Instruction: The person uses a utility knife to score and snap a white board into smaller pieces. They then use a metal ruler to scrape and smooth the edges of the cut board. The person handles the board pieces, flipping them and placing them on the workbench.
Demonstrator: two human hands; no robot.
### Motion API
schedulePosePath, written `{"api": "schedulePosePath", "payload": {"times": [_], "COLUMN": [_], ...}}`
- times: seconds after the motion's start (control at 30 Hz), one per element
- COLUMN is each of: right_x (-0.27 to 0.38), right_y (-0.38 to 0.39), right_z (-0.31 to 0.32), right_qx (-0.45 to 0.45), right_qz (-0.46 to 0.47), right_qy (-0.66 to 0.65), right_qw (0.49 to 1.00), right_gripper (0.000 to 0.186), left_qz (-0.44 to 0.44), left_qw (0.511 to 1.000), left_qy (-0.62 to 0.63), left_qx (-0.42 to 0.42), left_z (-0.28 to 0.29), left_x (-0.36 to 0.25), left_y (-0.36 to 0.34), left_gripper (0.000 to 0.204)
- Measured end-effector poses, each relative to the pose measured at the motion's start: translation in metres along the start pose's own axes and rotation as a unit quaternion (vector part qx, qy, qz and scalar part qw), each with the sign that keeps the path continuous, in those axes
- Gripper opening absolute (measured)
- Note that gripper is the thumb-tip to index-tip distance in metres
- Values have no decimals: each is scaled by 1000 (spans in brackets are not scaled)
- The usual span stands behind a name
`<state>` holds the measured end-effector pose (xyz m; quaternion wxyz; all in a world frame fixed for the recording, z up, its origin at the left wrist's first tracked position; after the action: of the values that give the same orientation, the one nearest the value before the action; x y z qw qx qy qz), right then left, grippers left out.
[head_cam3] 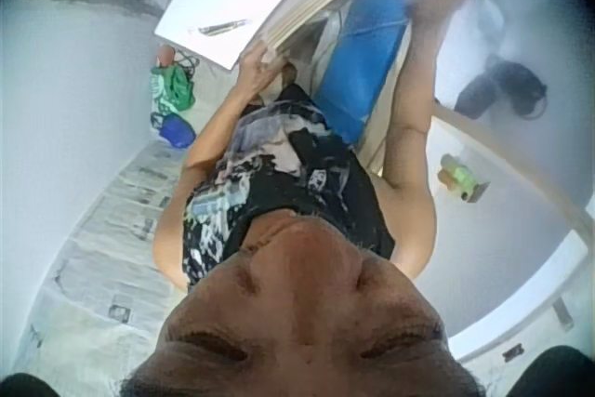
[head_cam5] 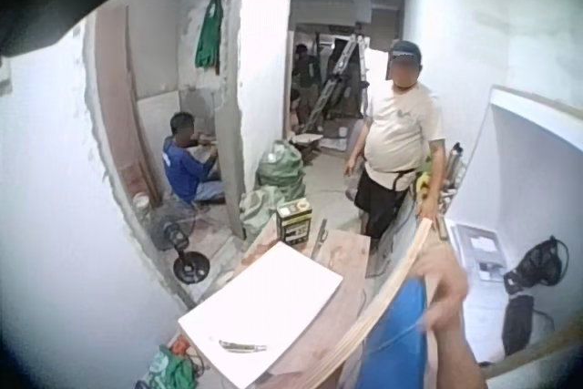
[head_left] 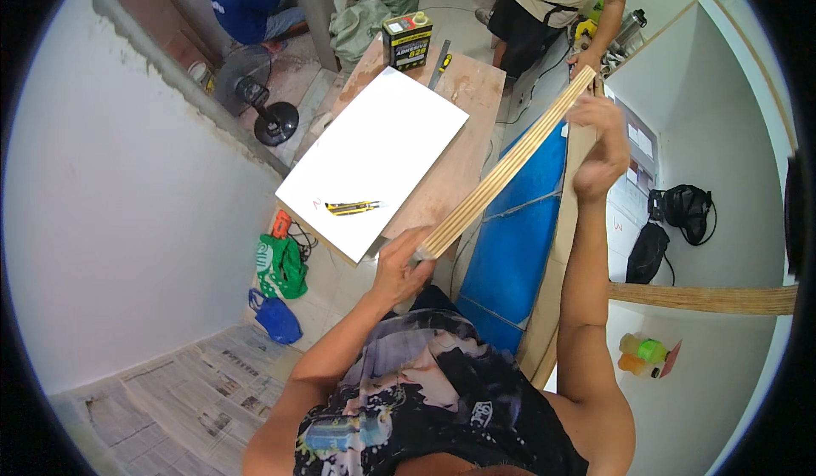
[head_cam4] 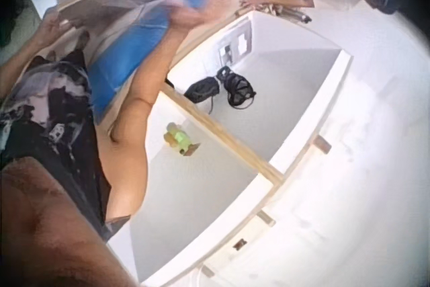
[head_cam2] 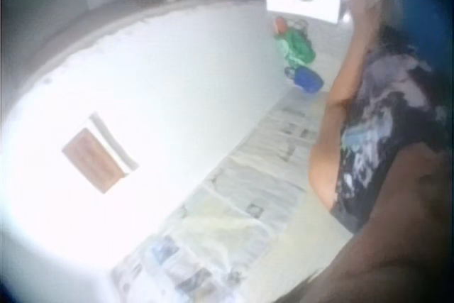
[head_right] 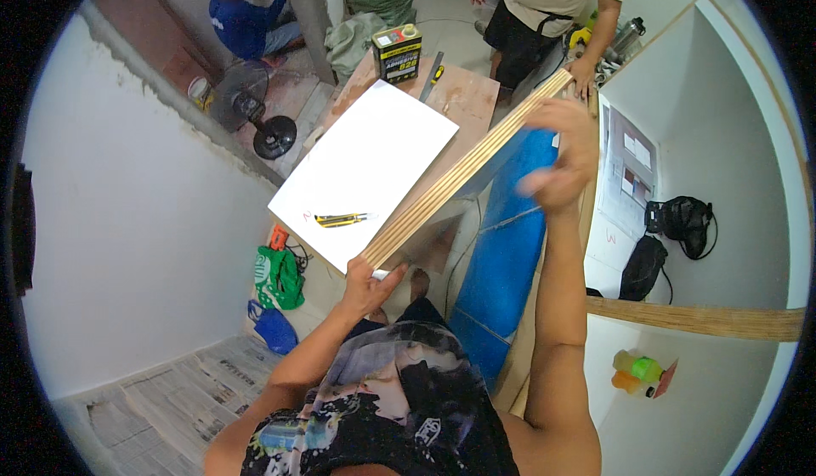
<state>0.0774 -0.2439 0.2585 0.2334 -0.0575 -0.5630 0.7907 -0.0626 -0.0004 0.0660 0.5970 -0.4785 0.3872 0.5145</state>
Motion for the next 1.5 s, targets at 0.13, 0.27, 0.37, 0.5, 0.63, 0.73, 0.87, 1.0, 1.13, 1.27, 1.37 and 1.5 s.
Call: {"api": "schedulePosePath", "payload": {"times": [0.13,0.27,0.37,0.5,0.63,0.73,0.87,1.0,1.13,1.27,1.37,1.5], "right_x": [-163,-239,-198,-218,-203,-161,-81,-52,-2,21,63,108], "right_y": [102,175,164,176,183,165,33,-71,-114,-72,-5,133], "right_z": [19,-29,-83,-80,-61,-58,-24,-20,-38,-48,-63,-105], "right_qx": [-237,-31,-103,-177,-190,-188,-149,-164,-150,-147,-284,-351], "right_qz": [-336,-388,-492,-476,-429,-423,-303,-139,-79,-41,9,-499], "right_qy": [-71,-441,-364,-325,-355,-268,-267,-199,-253,-256,-371,-289], "right_qw": [909,809,784,798,809,845,903,956,952,955,884,738], "right_gripper": [71,82,82,75,64,64,63,63,63,91,89,87], "left_qz": [55,192,333,460,580,548,619,634,597,517,410,242], "left_qw": [997,976,939,615,501,408,375,468,724,821,883,951], "left_qy": [-43,-102,-46,620,640,730,681,573,235,-2,-34,-59], "left_qx": [-17,12,68,162,60,16,114,226,254,243,228,183], "left_z": [2,4,34,25,1,32,73,76,72,101,151,189], "left_x": [-3,-29,0,-8,41,94,62,-18,-41,16,78,114], "left_y": [9,0,13,8,19,56,63,9,-75,-143,-191,-200], "left_gripper": [35,39,54,69,52,32,41,54,68,81,78,68]}}
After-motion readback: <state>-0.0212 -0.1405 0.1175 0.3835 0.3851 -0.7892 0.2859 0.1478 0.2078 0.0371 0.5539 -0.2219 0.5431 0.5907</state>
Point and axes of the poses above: each hand's wrist, its own y-axis away from the middle knuckle, its own z-axis out of the back of the hand, x = y × z, the point moved 4 cm from there along -y, towards the middle knuckle, and after that the axes turned 10 degrees about z, right-handed, at the moved point
